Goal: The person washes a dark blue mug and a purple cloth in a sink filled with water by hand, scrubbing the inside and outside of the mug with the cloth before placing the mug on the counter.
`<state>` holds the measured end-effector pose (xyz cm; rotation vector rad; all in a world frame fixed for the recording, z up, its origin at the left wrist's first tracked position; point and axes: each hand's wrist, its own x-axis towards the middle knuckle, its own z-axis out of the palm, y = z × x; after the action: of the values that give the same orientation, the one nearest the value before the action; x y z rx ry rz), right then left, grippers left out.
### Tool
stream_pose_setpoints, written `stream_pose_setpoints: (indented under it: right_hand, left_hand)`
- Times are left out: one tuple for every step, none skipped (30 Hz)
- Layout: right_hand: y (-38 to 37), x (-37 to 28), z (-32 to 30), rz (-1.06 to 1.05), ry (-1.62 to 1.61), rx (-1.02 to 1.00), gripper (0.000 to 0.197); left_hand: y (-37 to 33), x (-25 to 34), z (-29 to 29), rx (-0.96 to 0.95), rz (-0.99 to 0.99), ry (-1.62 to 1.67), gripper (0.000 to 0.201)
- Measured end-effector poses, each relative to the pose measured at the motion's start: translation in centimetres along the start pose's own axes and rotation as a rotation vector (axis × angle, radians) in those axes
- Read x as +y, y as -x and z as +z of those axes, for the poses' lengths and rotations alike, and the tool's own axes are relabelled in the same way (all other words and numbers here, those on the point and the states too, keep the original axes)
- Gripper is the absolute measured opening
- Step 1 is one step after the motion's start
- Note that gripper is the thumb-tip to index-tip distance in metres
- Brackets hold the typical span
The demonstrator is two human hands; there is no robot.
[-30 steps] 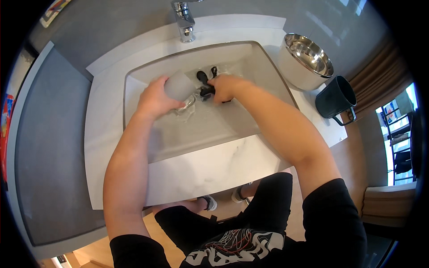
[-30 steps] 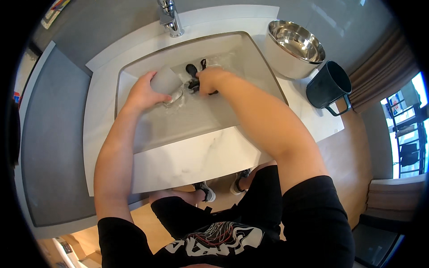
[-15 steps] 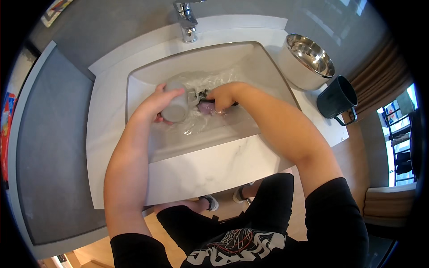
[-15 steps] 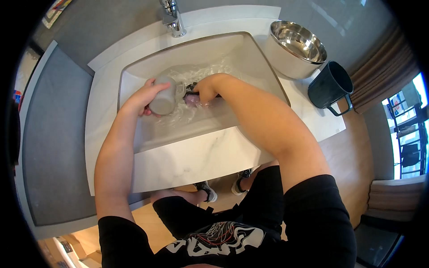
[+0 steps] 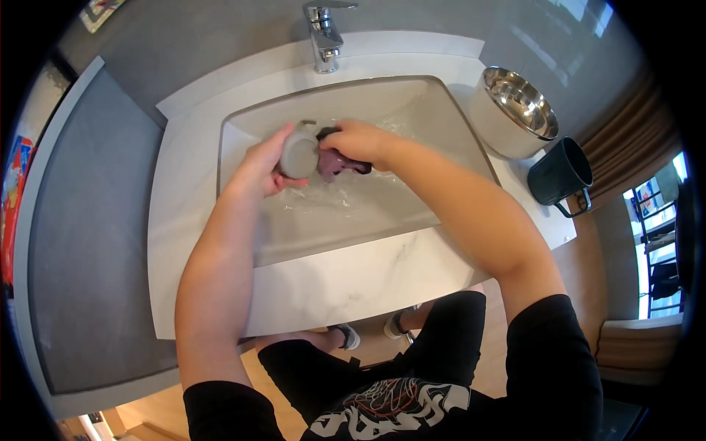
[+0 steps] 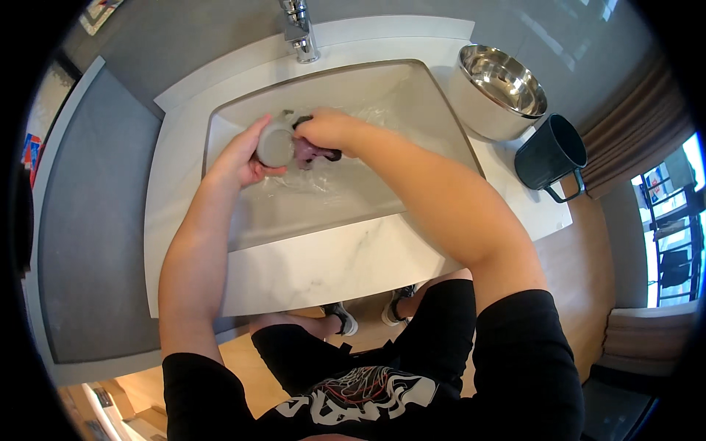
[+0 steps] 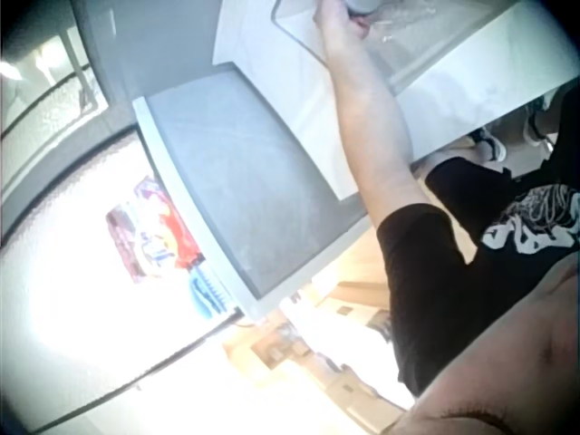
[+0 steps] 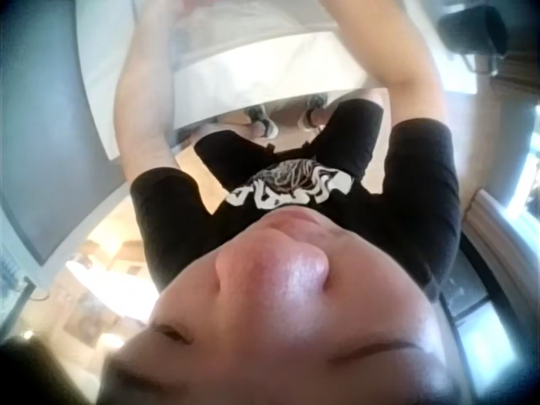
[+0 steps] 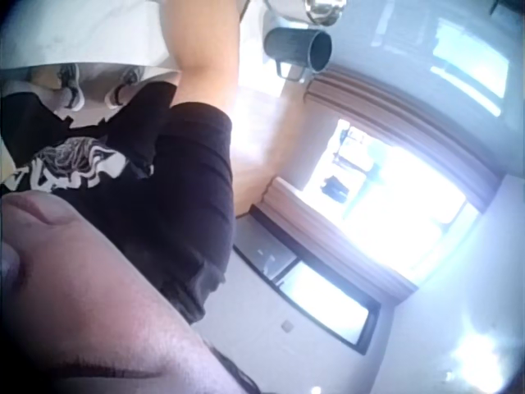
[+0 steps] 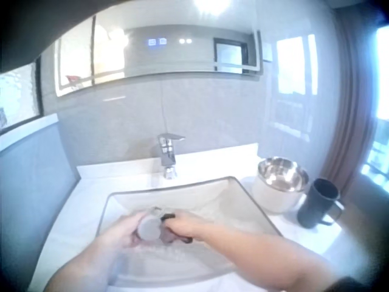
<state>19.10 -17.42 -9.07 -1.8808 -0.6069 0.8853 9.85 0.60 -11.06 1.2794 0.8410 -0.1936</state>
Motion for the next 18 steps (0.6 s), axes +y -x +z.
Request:
stream_pose_setpoints:
  right_hand:
    - [0.8,-0.9,0.3,0.001,0.002,0.000,0.025]
    - [1.4,-1.6,0.6,-0.046,0.081,0.017,0.029]
    - [1.7,-1.9,1.1,-0.093,0.158,0.032,0.035]
    - [2.0,-1.8,2.0,-0.097,0.159,0.027,0.035]
    - [2.1,-1.5,3.1,-0.298,0.203,0.041,0.035]
    - [2.0,-0.9,3.9,-0.492,0.247,0.057,0.036]
    - [1.8,-0.1,4.1,-0.530,0.357,0.145,0.038]
    - [1.6,0.4,3.7,-0.520,0.362,0.150,0.038]
    - [1.6,0.2,3.7,-0.556,0.400,0.237,0.037]
    - [1.6,0.0,3.7,-0.590,0.438,0.325,0.036]
    - [1.3,-0.2,3.5,-0.594,0.435,0.322,0.036]
    - [0.8,-0.3,2.8,-0.486,0.440,0.373,0.035]
    - [0.5,-0.3,2.2,-0.380,0.443,0.424,0.034]
    - [0.2,0.1,1.8,-0.378,0.445,0.427,0.034]
    - [0.0,0.3,1.7,-0.330,0.463,0.442,0.033]
    - [-0.3,0.5,1.6,-0.282,0.481,0.457,0.033]
    - [-0.6,0.5,1.4,-0.284,0.479,0.457,0.033]
    - [-0.6,0.4,1.1,-0.209,0.435,0.433,0.032]
  left_hand:
    - [-0.3,0.0,0.2,-0.001,0.001,0.002,0.053]
    - [-0.5,0.0,0.3,0.028,0.037,0.033,0.051]
    - [-0.8,0.0,0.3,0.058,0.074,0.063,0.049]
    - [-1.8,-0.3,-0.4,0.064,0.075,0.066,0.049]
    - [-3.4,-0.9,-1.5,0.003,0.079,0.113,0.047]
    - [-4.6,-1.3,-2.0,-0.065,0.080,0.161,0.044]
    - [-2.8,-1.5,0.7,-0.081,0.142,0.295,0.047]
    - [-2.3,-1.3,1.9,-0.092,0.136,0.296,0.047]
    - [-1.4,-0.9,2.2,-0.083,0.147,0.279,0.044]
    - [-1.0,-0.8,2.2,-0.075,0.158,0.262,0.043]
    - [-1.7,-0.9,1.7,-0.035,0.165,0.272,0.046]
    - [-1.2,-0.5,1.7,-0.039,0.163,0.272,0.046]
    - [-0.1,0.3,1.8,-0.025,0.072,0.137,0.048]
    - [0.4,0.8,1.9,-0.011,-0.019,0.000,0.051]
    - [0.3,0.4,2.0,-0.006,0.014,0.027,0.052]
    - [0.1,0.4,1.8,-0.003,0.015,0.026,0.052]
    - [0.0,0.2,1.7,0.031,0.046,0.075,0.055]
    - [0.1,0.1,1.8,0.063,0.073,0.125,0.060]
